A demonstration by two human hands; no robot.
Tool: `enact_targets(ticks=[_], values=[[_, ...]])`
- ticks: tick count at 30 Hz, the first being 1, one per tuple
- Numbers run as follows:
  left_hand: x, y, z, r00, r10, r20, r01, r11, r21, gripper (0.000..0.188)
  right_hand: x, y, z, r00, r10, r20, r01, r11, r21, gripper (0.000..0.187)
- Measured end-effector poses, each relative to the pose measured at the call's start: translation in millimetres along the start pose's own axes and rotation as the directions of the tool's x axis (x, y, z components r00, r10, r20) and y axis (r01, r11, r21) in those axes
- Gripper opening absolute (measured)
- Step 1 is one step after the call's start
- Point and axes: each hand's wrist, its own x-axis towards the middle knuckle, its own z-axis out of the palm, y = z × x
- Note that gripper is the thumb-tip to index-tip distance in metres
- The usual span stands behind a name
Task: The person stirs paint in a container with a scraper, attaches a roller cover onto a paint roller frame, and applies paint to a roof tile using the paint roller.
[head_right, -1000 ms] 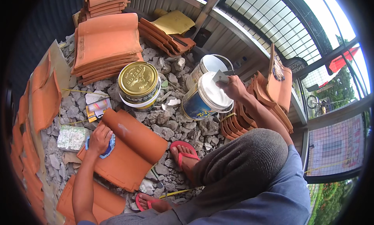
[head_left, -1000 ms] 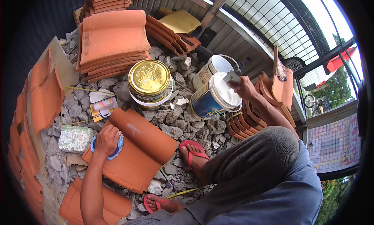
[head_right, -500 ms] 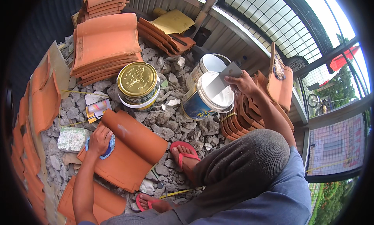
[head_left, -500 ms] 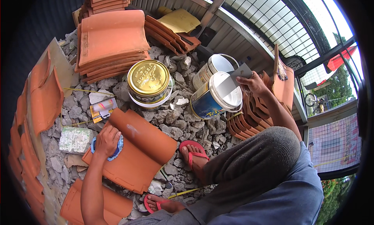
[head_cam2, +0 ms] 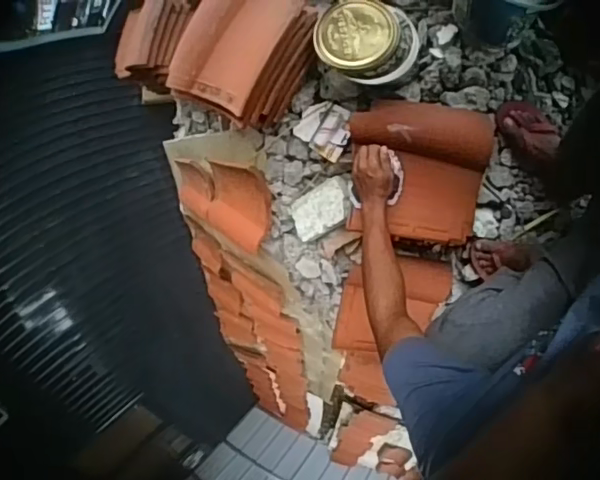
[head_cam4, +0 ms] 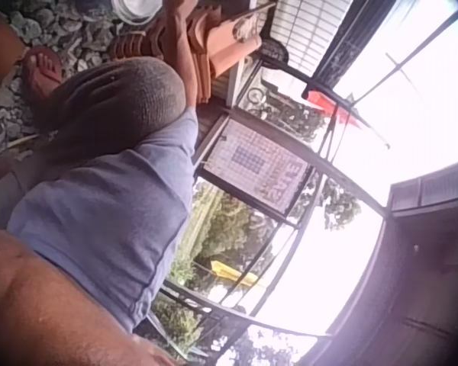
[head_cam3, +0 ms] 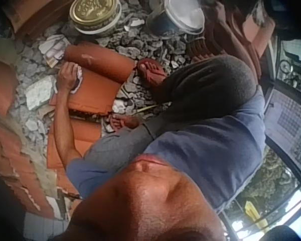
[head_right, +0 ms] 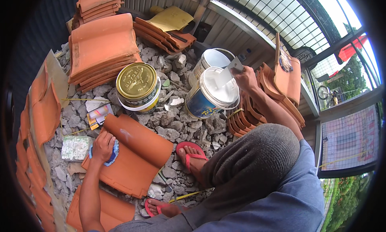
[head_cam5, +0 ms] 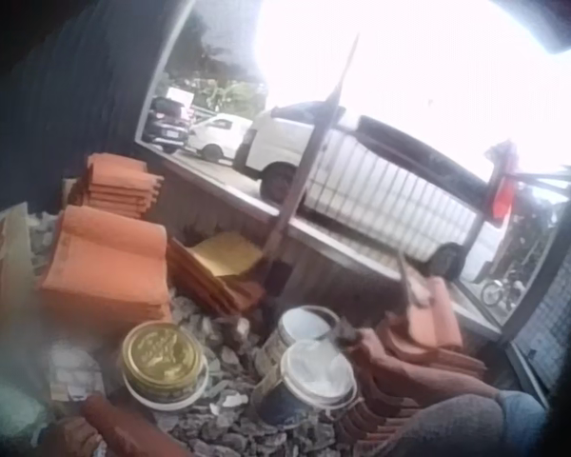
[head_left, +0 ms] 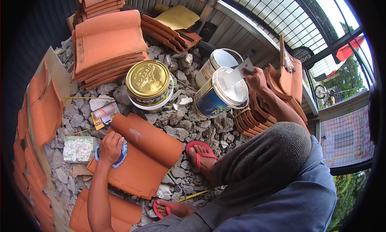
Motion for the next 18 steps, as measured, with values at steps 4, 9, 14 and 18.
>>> enact_targets(ticks=[4, 9, 14, 18], values=[[-1, -3, -1, 1.000, -0.007, 0.003, 0.007, 1.000, 0.018, 0.018, -10, -12, -3, 0.997, -0.068, 0.044, 0.071, 0.994, -0.088, 0.035], [-1, -3, -1, 1.000, -0.005, -0.003, 0.005, 1.000, 0.014, 0.017, -10, -18, 0, 0.975, -0.036, 0.219, 0.025, 0.998, 0.053, 0.035], [-1, -1, 0, 1.000, -0.009, 0.004, 0.009, 1.000, 0.022, 0.016, -14, -25, -3, 0.921, 0.000, 0.389, -0.078, 0.980, 0.185, 0.031], [-1, -1, -1, 1.000, -0.015, 0.007, 0.015, 1.000, 0.021, 0.016, -18, -34, -14, 0.883, 0.024, 0.469, -0.139, 0.967, 0.213, 0.031]])
